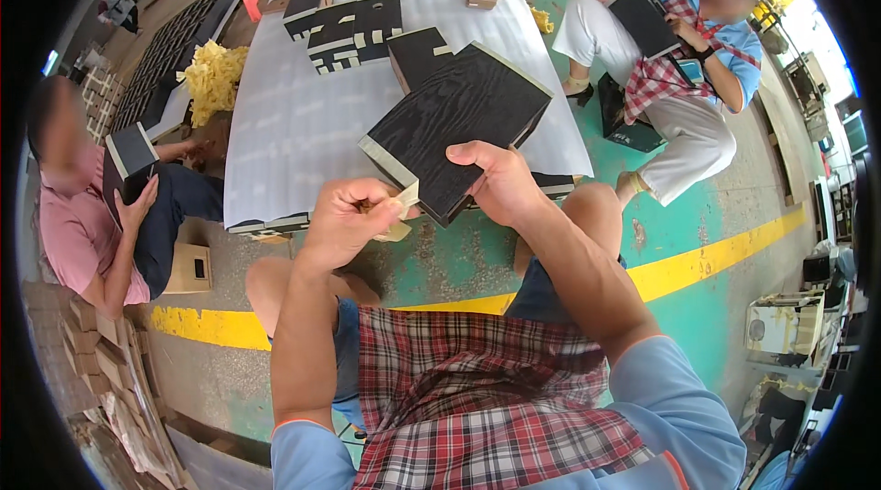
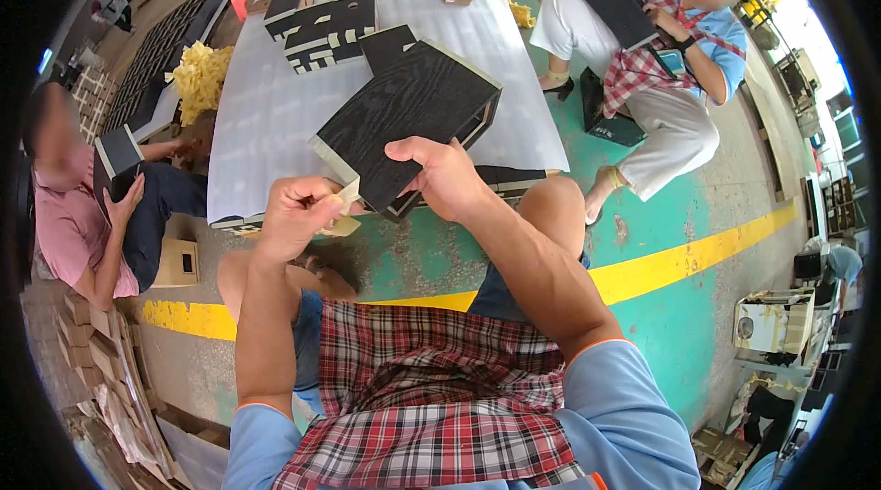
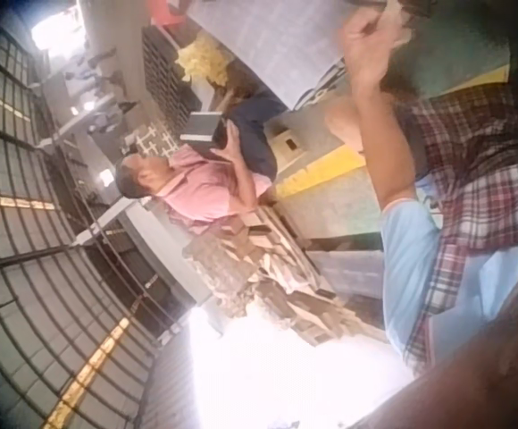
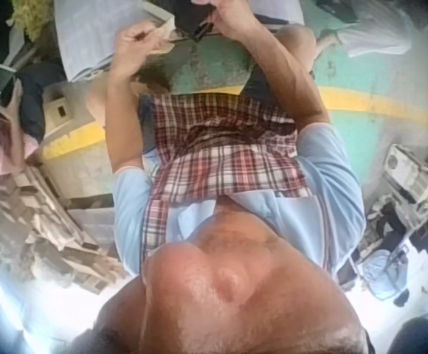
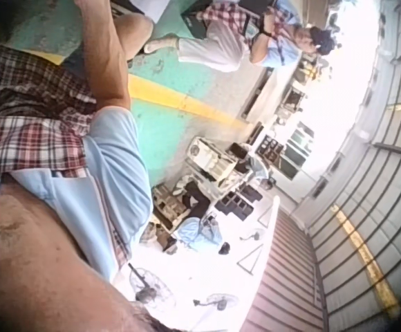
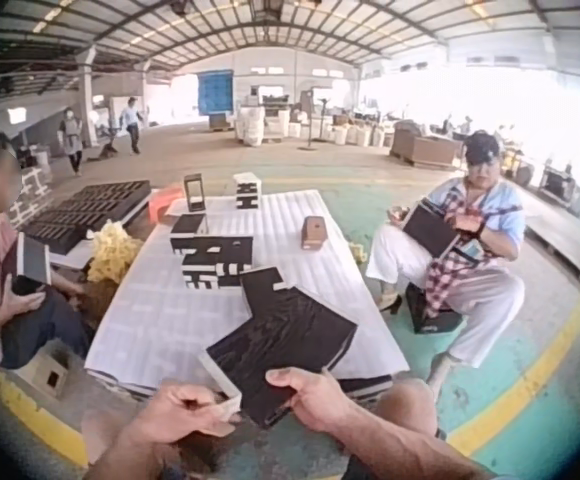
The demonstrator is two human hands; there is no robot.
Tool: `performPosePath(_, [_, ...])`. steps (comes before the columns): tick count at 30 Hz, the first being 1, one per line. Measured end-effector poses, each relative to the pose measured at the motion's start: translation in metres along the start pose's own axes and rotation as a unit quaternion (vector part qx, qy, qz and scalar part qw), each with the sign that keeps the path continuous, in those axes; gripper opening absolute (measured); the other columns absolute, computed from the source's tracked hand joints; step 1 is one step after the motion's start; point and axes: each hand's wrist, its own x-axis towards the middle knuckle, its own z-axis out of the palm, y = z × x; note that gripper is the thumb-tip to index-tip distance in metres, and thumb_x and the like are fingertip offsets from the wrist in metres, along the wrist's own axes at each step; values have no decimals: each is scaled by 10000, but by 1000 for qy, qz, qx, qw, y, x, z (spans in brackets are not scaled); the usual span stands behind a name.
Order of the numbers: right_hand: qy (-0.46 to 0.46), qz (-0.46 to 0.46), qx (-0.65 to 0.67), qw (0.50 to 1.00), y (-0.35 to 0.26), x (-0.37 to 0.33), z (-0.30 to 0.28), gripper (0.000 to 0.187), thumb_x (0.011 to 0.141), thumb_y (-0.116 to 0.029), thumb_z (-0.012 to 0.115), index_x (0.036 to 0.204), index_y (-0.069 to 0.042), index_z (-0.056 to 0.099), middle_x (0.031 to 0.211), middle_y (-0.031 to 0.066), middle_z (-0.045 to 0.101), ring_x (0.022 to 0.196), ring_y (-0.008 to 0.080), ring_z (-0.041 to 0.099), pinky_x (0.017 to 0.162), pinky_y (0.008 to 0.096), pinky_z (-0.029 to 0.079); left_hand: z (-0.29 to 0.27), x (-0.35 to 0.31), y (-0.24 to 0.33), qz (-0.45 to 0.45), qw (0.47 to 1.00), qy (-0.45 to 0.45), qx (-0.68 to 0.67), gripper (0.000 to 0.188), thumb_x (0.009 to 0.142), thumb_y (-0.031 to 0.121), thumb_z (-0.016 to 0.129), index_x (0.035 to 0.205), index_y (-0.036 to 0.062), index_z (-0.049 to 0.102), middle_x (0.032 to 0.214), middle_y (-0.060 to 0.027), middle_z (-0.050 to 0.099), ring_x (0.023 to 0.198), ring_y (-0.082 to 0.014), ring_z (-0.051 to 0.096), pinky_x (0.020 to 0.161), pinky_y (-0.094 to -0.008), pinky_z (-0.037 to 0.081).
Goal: Manually assemble and tape wooden or cardboard boxes in a factory setting.
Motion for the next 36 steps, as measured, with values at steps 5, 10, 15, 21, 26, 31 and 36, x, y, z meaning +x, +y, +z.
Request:
performPosePath(5, [5, 31, 11, 999, -7, -3, -8, 289, 877, -75, 664, 1137, 50, 662, 1070, 142, 728, 947, 265, 731, 799, 422, 622, -16, -8, 12, 8, 999, 52, 1, 132, 919, 14, 672, 793, -10, 704, 864, -79, 759, 641, -36, 554, 599, -208, 465])
performPosePath(10, [18, 43, 14, 999, -11, -8, -7, 312, 861, -74, 661, 1148, 49, 662, 1087, 140, 729, 972, 275, 725, 877, 436, 599, -27, -14, 12, 67, 997, 48, 6, 186, 880, 36, 677, 698, 21, 640, 1010, -172, 743, 668, -46, 579, 629, -221, 472])
performPosePath(15, [6, 94, 47, 994, -13, -7, -16, 375, 840, -76, 658, 1198, 36, 648, 1136, 142, 718, 1058, 296, 697, 986, 460, 547, -22, -14, 16, 66, 996, -7, -63, 191, 872, 20, 673, 694, 19, 605, 1055, -166, 737, 708, -57, 575, 634, -218, 469])
performPosePath(21, [-7, 74, 28, 997, -25, -18, -16, 443, 824, -67, 673, 1253, 34, 623, 1175, 145, 704, 1086, 296, 686, 997, 448, 542, -57, -26, 20, 78, 987, 107, -89, 194, 924, 101, 651, 741, 46, 619, 923, -112, 700, 644, -58, 514, 614, -218, 436])
performPosePath(26, [-22, 48, -1, 999, -21, -18, -18, 470, 810, -47, 695, 1265, 39, 617, 1183, 146, 702, 1084, 287, 687, 987, 444, 550, -80, -33, 16, 102, 976, 155, -111, 245, 991, 150, 643, 778, 37, 601, 923, -95, 682, 623, -37, 441, 595, -205, 392])
performPosePath(31, [-48, 9, -6, 999, -21, -25, -12, 484, 803, -52, 701, 1269, 49, 616, 1173, 152, 707, 1069, 272, 694, 965, 428, 561, -92, -23, 14, 110, 971, 153, -148, 193, 999, 159, 629, 847, 42, 609, 884, -54, 633, 657, -60, 457, 632, -192, 395])
performPosePath(36, [-73, 16, -22, 997, -37, -34, -14, 501, 770, -39, 710, 1254, 60, 623, 1151, 156, 714, 1049, 270, 702, 952, 417, 567, -241, -77, -16, 136, 863, 399, -278, 142, 993, 193, 601, 929, 67, 607, 892, -34, 623, 850, -182, 630, 758, -335, 536])
